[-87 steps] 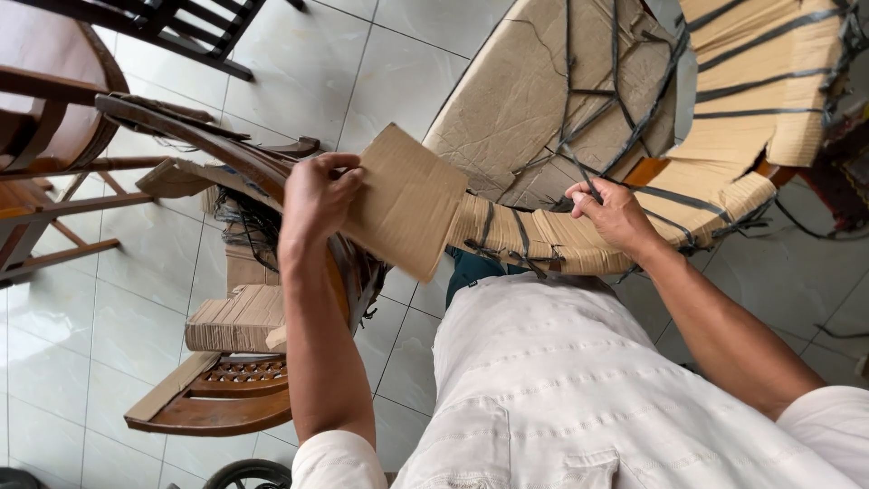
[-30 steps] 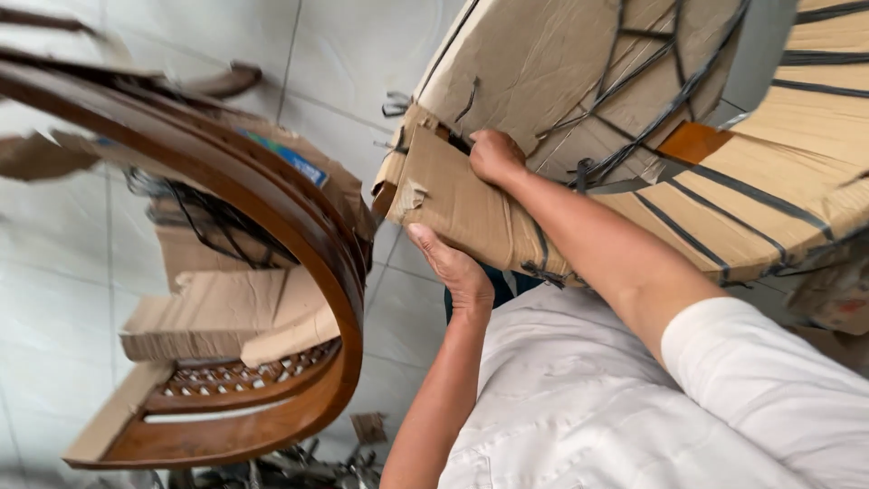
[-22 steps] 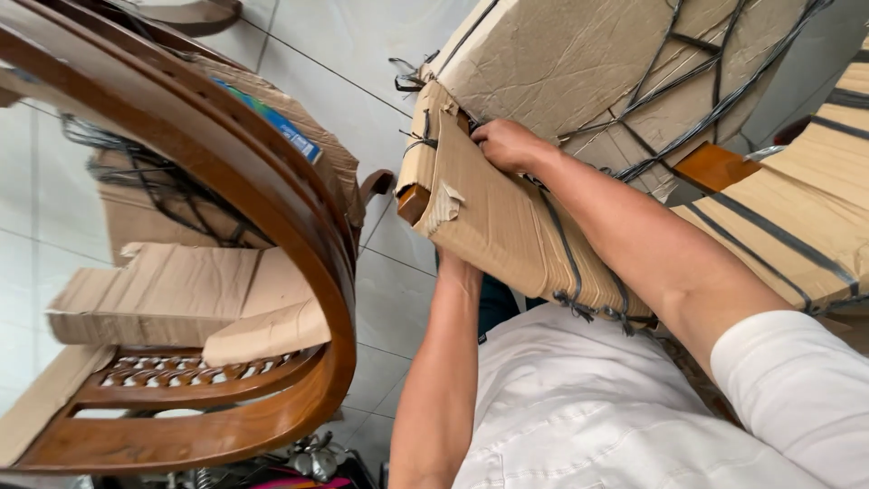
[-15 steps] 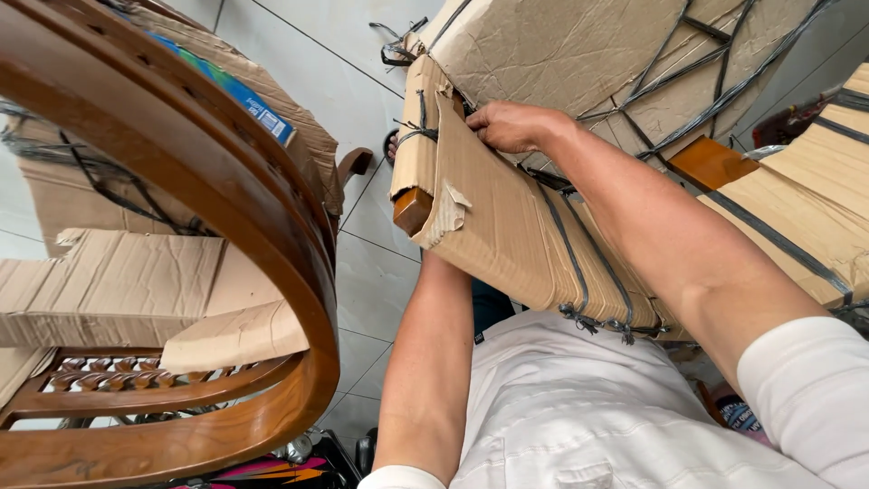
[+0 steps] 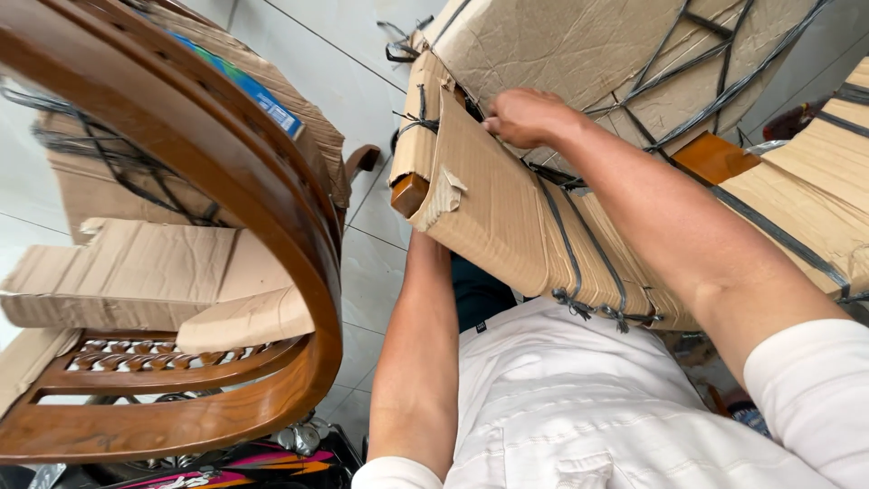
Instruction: The person prepares wooden chairs for transport by tying protective cardboard strips onto the frame with black twine and securing them by hand.
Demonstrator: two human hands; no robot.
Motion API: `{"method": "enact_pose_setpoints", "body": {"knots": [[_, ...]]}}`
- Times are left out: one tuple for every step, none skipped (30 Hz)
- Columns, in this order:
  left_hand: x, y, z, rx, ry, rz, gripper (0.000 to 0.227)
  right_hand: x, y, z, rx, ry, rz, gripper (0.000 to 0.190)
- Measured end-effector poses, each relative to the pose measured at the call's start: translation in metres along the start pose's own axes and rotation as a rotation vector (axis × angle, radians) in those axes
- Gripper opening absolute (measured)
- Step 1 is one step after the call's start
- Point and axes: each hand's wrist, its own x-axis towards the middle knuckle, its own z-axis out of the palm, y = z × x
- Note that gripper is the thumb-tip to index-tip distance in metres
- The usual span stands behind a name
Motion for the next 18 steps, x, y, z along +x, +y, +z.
{"method": "enact_pose_setpoints", "body": {"knots": [[-0.006, -0.001, -0.019, -0.004, -0.008, 0.015, 0.056, -0.005, 0.009, -0.004, 0.000, 0.014, -0.010, 0.039], [-0.012, -0.001, -0.038, 0.001, -0.006, 0.025, 0.055, -0.011, 0.018, -0.008, -0.032, 0.022, -0.001, 0.037], [-0.019, 0.000, -0.059, 0.001, 0.000, 0.040, 0.055, -0.017, 0.024, -0.012, -0.068, 0.029, 0.002, 0.039], [-0.022, 0.005, -0.064, -0.008, -0.003, 0.060, 0.055, -0.023, 0.036, -0.014, -0.070, 0.043, -0.015, 0.039], [-0.024, 0.010, -0.065, -0.004, -0.005, 0.076, 0.055, -0.030, 0.049, -0.018, -0.065, 0.086, -0.028, 0.039], [-0.026, 0.014, -0.066, -0.001, -0.007, 0.093, 0.055, -0.037, 0.063, -0.022, -0.060, 0.129, -0.040, 0.041], [-0.012, 0.005, -0.082, -0.006, -0.027, 0.111, 0.055, -0.044, 0.076, -0.024, -0.059, 0.155, -0.046, 0.041], [0.003, -0.004, -0.097, 0.117, -0.035, 0.168, 0.051, -0.051, 0.090, -0.026, -0.057, 0.217, -0.092, 0.039], [0.019, -0.015, -0.113, 0.240, -0.035, 0.225, 0.048, -0.057, 0.105, -0.026, -0.056, 0.272, -0.140, 0.037], [-0.006, -0.010, -0.117, 0.234, -0.047, 0.242, 0.048, -0.078, 0.104, -0.028, -0.058, 0.293, -0.146, 0.037], [-0.030, -0.005, -0.124, 0.406, -0.047, 0.394, 0.048, -0.099, 0.102, -0.027, -0.002, 0.319, -0.175, 0.037], [-0.054, -0.001, -0.132, 0.577, -0.042, 0.547, 0.049, -0.119, 0.099, -0.026, 0.053, 0.344, -0.203, 0.037], [-0.070, 0.002, -0.135, 0.573, -0.045, 0.563, 0.049, -0.136, 0.093, -0.022, 0.054, 0.358, -0.212, 0.037], [-0.086, 0.004, -0.137, 0.622, -0.086, 0.769, 0.049, -0.153, 0.088, -0.018, 0.079, 0.391, -0.253, 0.037], [-0.102, 0.005, -0.140, 0.670, -0.127, 0.974, 0.051, -0.170, 0.084, -0.013, 0.106, 0.422, -0.291, 0.037], [-0.112, 0.007, -0.140, 0.668, -0.131, 0.988, 0.051, -0.186, 0.077, -0.004, 0.109, 0.435, -0.296, 0.037], [-0.121, 0.008, -0.139, 0.752, -0.135, 1.157, 0.045, -0.202, 0.072, 0.003, 0.120, 0.465, -0.311, 0.035], [-0.129, 0.009, -0.138, 0.834, -0.136, 1.328, 0.040, -0.217, 0.066, 0.011, 0.131, 0.495, -0.325, 0.034]]}}
